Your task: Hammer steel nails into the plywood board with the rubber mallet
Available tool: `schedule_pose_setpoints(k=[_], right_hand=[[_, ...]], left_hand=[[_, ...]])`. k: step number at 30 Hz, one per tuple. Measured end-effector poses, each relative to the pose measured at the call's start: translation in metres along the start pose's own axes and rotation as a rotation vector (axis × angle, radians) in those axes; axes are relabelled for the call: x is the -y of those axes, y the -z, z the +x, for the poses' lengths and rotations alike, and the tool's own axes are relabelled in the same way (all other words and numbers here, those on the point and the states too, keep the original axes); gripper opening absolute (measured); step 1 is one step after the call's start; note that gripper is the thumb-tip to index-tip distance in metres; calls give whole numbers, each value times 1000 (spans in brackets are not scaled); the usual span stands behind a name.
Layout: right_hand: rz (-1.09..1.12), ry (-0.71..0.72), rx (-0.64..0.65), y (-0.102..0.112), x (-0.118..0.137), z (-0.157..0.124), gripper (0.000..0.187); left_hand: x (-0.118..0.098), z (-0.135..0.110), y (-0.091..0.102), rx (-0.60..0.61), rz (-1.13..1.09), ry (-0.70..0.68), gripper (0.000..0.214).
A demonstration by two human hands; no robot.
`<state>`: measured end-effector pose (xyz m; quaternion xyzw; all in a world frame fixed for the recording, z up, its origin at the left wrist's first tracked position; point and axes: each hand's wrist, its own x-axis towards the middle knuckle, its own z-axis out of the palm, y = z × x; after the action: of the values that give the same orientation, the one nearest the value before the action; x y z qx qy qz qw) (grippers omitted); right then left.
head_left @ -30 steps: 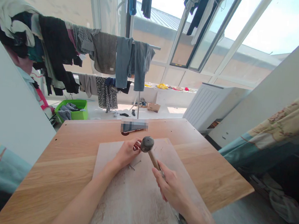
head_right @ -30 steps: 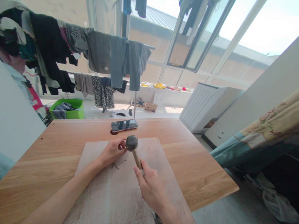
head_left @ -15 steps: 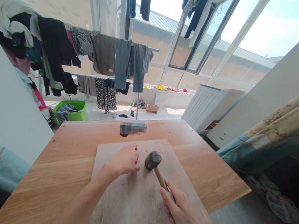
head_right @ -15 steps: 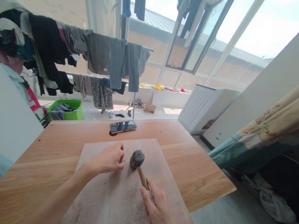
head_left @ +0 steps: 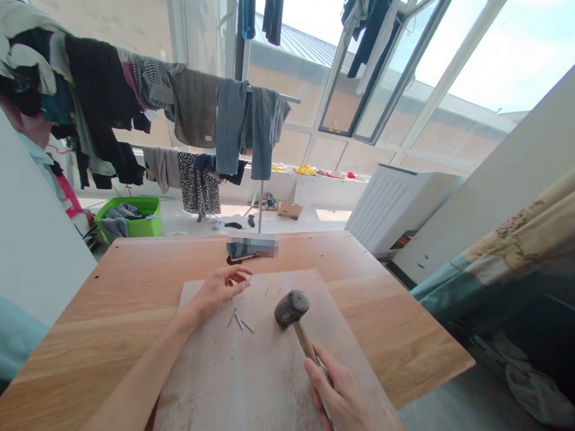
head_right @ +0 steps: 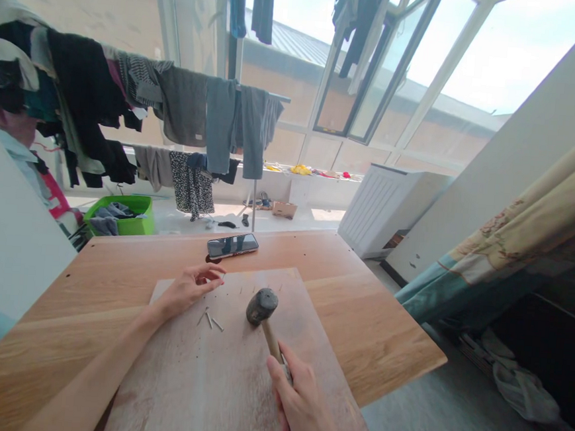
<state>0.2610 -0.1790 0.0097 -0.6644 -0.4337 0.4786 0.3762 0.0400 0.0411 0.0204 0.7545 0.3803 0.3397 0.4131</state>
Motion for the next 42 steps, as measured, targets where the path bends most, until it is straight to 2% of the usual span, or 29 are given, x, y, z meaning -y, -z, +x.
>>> schedule_pose_setpoints(k=[5,15,23,28,34,42], right_hand=[[6,30,10,1,-5,1,60],[5,20,1,0,-4,3,61],[-19,49,9,0,-3,1,58],[-14,45,6,1,-8,2,58],[-52,-1,-11,2,-6,2,70],[-100,40,9,0,12,7,57]], left_hand=[[3,-7,-14,-78,46,-49,16],[8,-10,-22,4,106,-126,10],[12,-11,-21,35,206,-214,15],[12,-12,-21,53,237,-220,15],[11,-11,-23,48,231,-243,12],[10,-10,-24,19,166,-167,20]])
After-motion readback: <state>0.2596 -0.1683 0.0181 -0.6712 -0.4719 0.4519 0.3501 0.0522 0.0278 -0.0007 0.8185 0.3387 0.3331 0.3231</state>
